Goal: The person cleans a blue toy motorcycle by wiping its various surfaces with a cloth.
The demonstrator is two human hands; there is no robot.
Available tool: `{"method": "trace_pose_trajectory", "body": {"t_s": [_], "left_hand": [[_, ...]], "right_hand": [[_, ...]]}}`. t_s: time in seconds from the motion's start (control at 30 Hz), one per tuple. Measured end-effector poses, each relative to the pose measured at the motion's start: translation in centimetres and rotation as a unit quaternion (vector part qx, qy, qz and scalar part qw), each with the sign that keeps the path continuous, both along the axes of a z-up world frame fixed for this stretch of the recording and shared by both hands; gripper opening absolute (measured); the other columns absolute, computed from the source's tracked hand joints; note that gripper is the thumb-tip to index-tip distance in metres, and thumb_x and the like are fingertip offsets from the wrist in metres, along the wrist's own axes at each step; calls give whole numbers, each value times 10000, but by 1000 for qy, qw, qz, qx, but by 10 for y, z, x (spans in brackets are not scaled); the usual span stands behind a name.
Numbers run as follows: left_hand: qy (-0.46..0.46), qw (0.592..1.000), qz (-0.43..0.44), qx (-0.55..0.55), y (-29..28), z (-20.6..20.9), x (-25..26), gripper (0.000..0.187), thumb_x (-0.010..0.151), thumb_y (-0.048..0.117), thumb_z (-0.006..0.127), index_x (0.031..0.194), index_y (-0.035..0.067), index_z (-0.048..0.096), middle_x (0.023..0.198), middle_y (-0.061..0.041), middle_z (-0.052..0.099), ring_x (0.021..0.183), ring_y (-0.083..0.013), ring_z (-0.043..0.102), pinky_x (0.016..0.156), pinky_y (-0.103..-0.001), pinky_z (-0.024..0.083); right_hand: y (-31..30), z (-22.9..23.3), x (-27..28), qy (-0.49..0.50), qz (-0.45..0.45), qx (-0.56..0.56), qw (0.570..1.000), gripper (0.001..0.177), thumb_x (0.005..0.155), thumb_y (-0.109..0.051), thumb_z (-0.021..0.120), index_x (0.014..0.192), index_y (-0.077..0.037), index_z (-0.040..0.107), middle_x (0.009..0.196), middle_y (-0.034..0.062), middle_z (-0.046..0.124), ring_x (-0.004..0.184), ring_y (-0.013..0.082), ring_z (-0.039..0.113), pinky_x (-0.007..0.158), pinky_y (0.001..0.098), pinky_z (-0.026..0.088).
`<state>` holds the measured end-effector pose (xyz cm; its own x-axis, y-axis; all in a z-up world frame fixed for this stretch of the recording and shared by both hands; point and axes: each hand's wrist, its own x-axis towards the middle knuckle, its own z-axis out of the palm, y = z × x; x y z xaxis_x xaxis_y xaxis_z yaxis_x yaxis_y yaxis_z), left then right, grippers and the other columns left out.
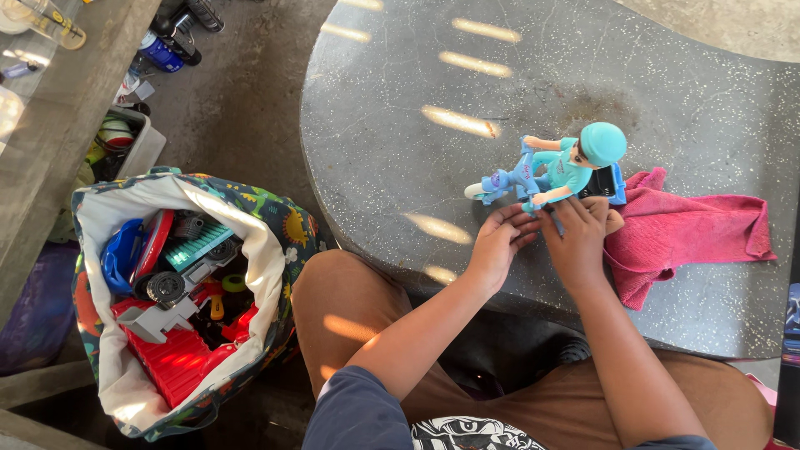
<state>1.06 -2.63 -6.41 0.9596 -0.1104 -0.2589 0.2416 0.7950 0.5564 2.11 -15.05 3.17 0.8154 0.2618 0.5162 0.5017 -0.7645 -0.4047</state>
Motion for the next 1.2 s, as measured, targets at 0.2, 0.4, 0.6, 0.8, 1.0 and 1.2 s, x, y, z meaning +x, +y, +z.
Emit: {"method": "trace_pose_trajectory", "body": {"t_s": [0.2, 0.4, 0.6, 0.8, 1.0, 1.2], "left_hand": [[-4, 1000, -21, 6, 2, 6, -3, 371, 992, 12, 439, 1353, -29, 512, 1276, -130, 620, 1166, -217, 633, 985, -370, 515], [7, 999, -27, 20, 3, 10, -2, 358, 1023, 101, 437, 1354, -19, 501, 1260, -112, 620, 1145, -205, 633, 963, -367, 509], [8, 999, -28, 24, 5, 14, -3, 322, 1051, 141, 433, 1338, 12, 504, 1200, -100, 622, 1117, -202, 638, 954, -367, 511], [5, 999, -29, 25, 4, 13, -2, 317, 1054, 156, 434, 1334, 26, 510, 1203, -82, 625, 1100, -187, 638, 946, -363, 514], [18, 999, -29, 12, 5, 12, -2, 328, 1056, 208, 439, 1320, 40, 537, 1159, -66, 657, 1044, -163, 639, 899, -338, 512], [36, 998, -42, 38, 9, 18, -2, 337, 1045, 235, 462, 1305, 49, 570, 1133, -38, 683, 948, -118, 619, 843, -311, 502]], "right_hand": [[-5, 4, 4, 18, 18, 10, 1000, 163, 958, -106, 722, 1118, -85, 740, 1046, 16, 717, 972, 260, 437, 918, 394, 360], [-7, 4, 3, 29, 29, 14, 999, 159, 974, -110, 719, 1131, -91, 740, 1063, 12, 720, 982, 254, 433, 930, 389, 353], [-8, -4, 4, 12, 23, 14, 1000, 185, 966, -105, 724, 1150, -81, 726, 1095, 15, 714, 1002, 250, 453, 945, 388, 351], [-8, -5, 5, -15, 13, -20, 1000, 195, 954, -133, 750, 1145, -100, 736, 1081, -3, 714, 998, 235, 496, 923, 408, 313], [-10, -7, 4, -19, 8, -34, 999, 186, 966, -149, 751, 1148, -115, 736, 1065, -11, 711, 1007, 233, 507, 931, 404, 308], [-10, -8, 3, -29, 5, -41, 999, 196, 944, -155, 748, 1135, -113, 730, 1074, -11, 720, 1012, 218, 543, 936, 411, 302]]}}
